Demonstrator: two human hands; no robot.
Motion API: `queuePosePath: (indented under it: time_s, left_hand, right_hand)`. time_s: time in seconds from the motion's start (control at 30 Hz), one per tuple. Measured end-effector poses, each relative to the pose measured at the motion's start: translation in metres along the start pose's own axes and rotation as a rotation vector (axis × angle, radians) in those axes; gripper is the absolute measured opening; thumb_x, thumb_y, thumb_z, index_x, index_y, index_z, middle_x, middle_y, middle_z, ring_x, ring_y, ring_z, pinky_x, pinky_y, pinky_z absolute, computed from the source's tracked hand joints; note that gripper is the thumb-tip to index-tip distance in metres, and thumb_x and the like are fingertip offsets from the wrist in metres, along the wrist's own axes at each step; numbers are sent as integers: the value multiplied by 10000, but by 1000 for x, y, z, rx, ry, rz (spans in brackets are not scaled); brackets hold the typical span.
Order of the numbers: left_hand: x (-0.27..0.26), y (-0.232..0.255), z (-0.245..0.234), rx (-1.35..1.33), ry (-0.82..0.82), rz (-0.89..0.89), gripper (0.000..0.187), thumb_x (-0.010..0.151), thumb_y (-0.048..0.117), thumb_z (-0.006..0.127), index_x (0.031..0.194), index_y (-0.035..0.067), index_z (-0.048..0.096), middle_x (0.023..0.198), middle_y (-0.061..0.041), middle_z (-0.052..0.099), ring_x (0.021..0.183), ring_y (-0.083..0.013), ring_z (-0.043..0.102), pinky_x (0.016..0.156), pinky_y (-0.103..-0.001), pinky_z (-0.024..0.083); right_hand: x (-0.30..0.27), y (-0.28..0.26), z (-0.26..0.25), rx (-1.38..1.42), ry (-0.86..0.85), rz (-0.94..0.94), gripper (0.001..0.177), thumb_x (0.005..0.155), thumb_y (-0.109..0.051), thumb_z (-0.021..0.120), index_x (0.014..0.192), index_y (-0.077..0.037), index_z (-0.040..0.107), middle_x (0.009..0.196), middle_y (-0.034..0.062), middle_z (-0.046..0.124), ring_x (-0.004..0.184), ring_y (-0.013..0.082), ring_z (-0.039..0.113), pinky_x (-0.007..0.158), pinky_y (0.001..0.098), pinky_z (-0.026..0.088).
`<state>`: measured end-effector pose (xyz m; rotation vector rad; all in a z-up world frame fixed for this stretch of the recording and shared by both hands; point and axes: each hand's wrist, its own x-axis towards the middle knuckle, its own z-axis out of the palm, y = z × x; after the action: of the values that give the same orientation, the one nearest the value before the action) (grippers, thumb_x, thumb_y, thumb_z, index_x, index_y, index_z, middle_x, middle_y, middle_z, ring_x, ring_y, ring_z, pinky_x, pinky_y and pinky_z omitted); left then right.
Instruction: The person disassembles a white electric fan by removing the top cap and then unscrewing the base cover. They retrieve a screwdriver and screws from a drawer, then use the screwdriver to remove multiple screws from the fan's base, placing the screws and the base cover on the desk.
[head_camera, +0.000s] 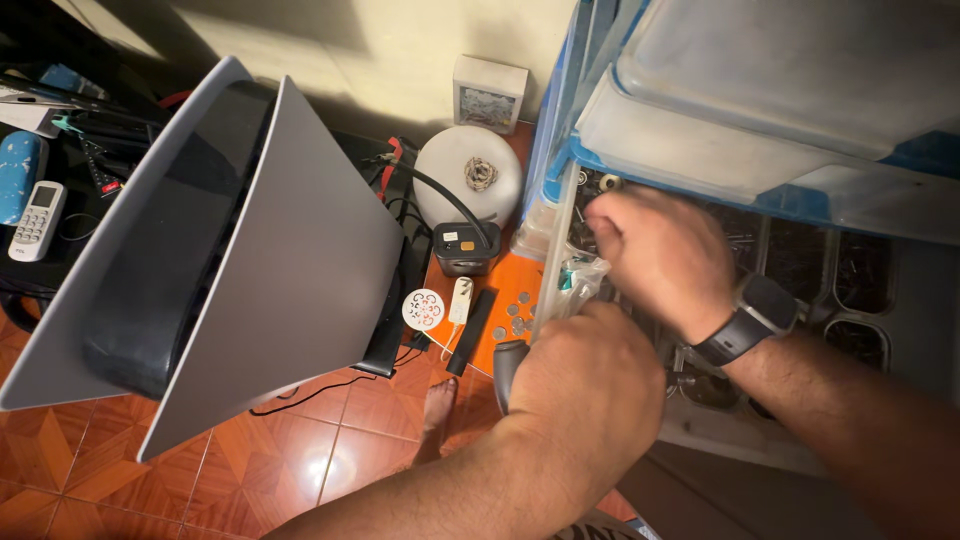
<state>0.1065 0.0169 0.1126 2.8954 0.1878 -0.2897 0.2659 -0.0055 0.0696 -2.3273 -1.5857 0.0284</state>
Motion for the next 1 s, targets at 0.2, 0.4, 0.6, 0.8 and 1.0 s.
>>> queuePosePath:
  time_s: [0.2, 0.4, 0.6, 0.8, 1.0]
  left_hand:
    - [0, -2, -1, -25, 1, -18, 264, 897, 237, 592, 925, 33, 758, 888, -155, 671, 773, -265, 688, 496, -375, 543]
    - [2, -2, -1, -15, -29, 0, 272, 898, 229, 585, 943, 15, 747, 892, -161, 664, 764, -259, 687, 494, -368, 545]
    - [3, -2, 0, -30, -7, -18, 266, 894, 224, 587, 924, 16, 750, 880, -146, 659, 758, -248, 679, 497, -359, 536]
    - [4, -1, 1, -44, -15, -43, 249, 878, 220, 599, 910, 25, 749, 883, -143, 640, 724, -256, 681, 463, -370, 531]
    - [6, 0, 0, 5, -21, -24, 253, 882, 232, 597, 913, 29, 744, 856, -134, 654, 717, -248, 687, 449, -390, 532]
  right_hand:
    - [0, -3, -10, 54, -3, -119, 211, 904, -210, 682, 1086, -114, 731, 942, 122, 714, 817, 360, 680, 695, 475, 532]
    - [2, -9, -20, 69, -95, -29, 143, 897, -217, 707, 997, -134, 767, 923, 98, 724, 803, 346, 687, 688, 464, 529]
    - [-21, -2, -46, -16, -58, -50, 240, 935, -215, 657, 1132, -113, 749, 937, 135, 699, 857, 352, 675, 727, 456, 535]
    - [-15, 11, -55, -256, -505, 255, 661, 964, -217, 560, 1609, -219, 414, 941, 105, 723, 787, 264, 673, 743, 423, 581]
    - [0, -3, -39, -371, -543, 162, 714, 995, -341, 502, 1671, -202, 320, 945, 130, 781, 828, 307, 754, 799, 448, 583]
